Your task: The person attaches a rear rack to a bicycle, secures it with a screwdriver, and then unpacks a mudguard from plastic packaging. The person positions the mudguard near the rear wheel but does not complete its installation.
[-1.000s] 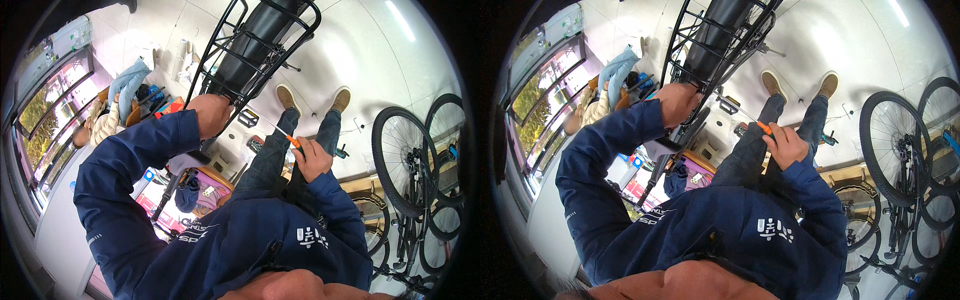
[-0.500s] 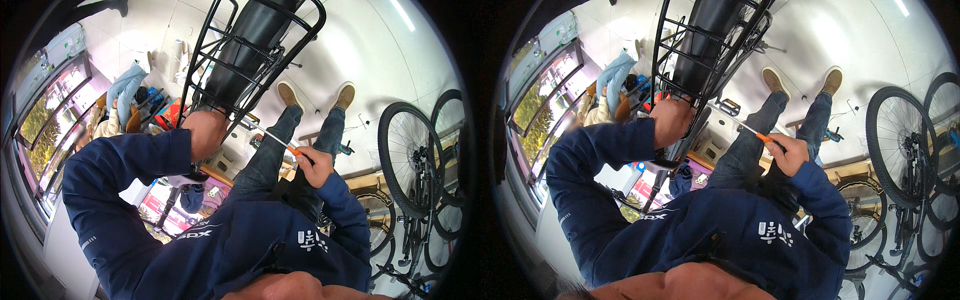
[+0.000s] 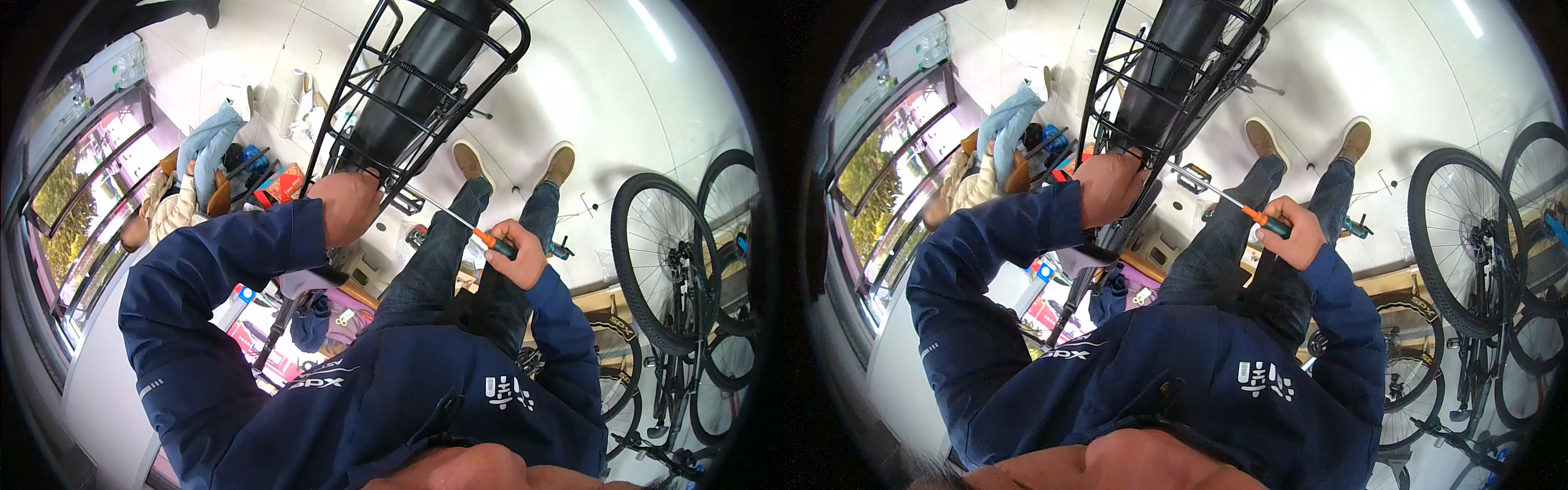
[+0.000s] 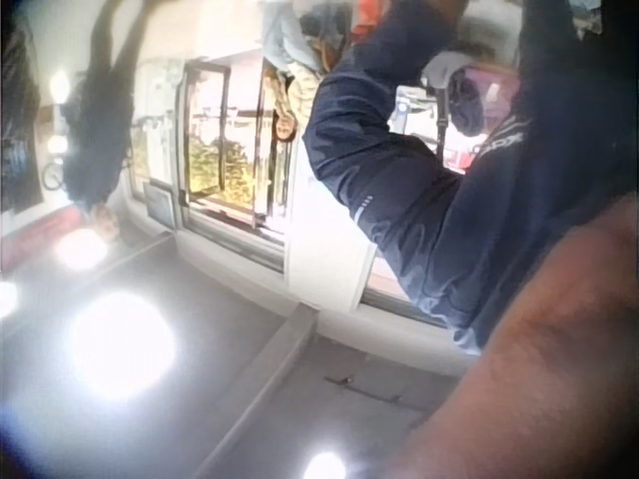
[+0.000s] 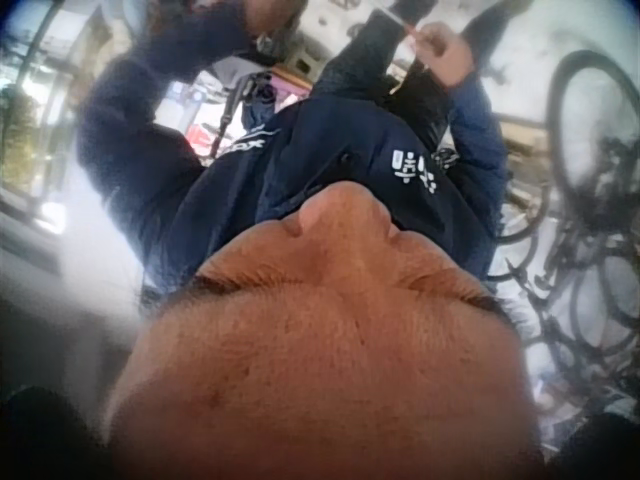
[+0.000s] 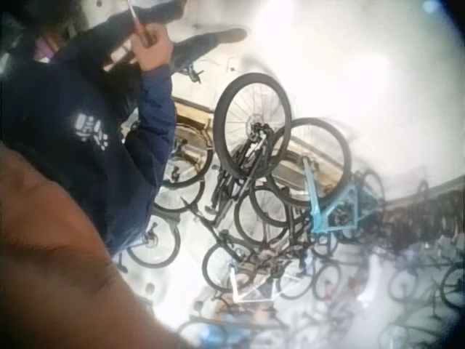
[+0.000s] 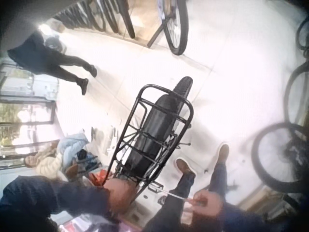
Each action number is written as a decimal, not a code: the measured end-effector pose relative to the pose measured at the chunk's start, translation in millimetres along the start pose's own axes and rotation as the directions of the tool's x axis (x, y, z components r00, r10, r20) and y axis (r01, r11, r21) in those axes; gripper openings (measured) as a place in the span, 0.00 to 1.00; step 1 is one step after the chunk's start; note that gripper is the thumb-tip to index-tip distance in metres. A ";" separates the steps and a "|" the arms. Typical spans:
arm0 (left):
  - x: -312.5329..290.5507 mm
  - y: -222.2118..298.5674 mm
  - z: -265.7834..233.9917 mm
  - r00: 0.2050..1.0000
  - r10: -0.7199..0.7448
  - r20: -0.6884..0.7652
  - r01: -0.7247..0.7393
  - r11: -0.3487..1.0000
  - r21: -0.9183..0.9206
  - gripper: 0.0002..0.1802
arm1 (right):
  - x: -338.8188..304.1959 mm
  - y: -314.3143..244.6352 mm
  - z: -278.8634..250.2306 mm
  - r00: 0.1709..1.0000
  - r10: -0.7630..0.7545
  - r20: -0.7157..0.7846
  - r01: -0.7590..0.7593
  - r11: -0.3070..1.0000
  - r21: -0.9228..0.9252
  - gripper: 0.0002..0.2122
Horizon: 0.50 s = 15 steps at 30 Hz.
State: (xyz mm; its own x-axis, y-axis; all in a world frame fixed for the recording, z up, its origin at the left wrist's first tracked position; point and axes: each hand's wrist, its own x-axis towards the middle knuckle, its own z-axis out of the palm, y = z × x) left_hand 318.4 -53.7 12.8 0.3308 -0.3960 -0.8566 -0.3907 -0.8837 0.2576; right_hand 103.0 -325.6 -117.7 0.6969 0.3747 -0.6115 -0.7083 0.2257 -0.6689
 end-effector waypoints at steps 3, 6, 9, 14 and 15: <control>-2.8 0.2 -6.6 1.000 -0.004 0.010 0.004 0.999 -0.053 0.15 | -10.6 1.4 5.7 0.977 -0.177 -0.122 0.137 0.951 -0.278 0.12; -4.7 1.0 -11.4 0.997 -0.032 0.063 0.033 0.999 -0.010 0.16 | -18.4 -2.4 11.5 0.909 -0.386 -0.155 0.241 0.792 -0.562 0.14; -3.9 3.8 -12.7 1.000 -0.020 0.022 0.020 1.000 0.013 0.16 | -19.1 -6.2 18.3 0.886 -0.437 -0.155 0.248 0.729 -0.638 0.14; -1.9 5.5 -13.0 1.000 -0.003 0.012 0.002 0.998 0.070 0.18 | -19.6 -6.5 23.4 0.870 -0.458 -0.182 0.244 0.721 -0.649 0.14; -1.7 5.7 -12.4 1.000 0.004 0.014 -0.006 0.996 0.092 0.18 | -20.1 -5.5 23.3 0.867 -0.466 -0.175 0.252 0.714 -0.653 0.14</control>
State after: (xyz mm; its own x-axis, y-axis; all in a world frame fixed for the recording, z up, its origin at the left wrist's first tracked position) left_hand 326.3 -61.1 21.3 0.3172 -0.3965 -0.8615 -0.4696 -0.8549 0.2205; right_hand 90.2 -313.5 -91.9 0.9541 0.0628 -0.2927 -0.2566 -0.3317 -0.9078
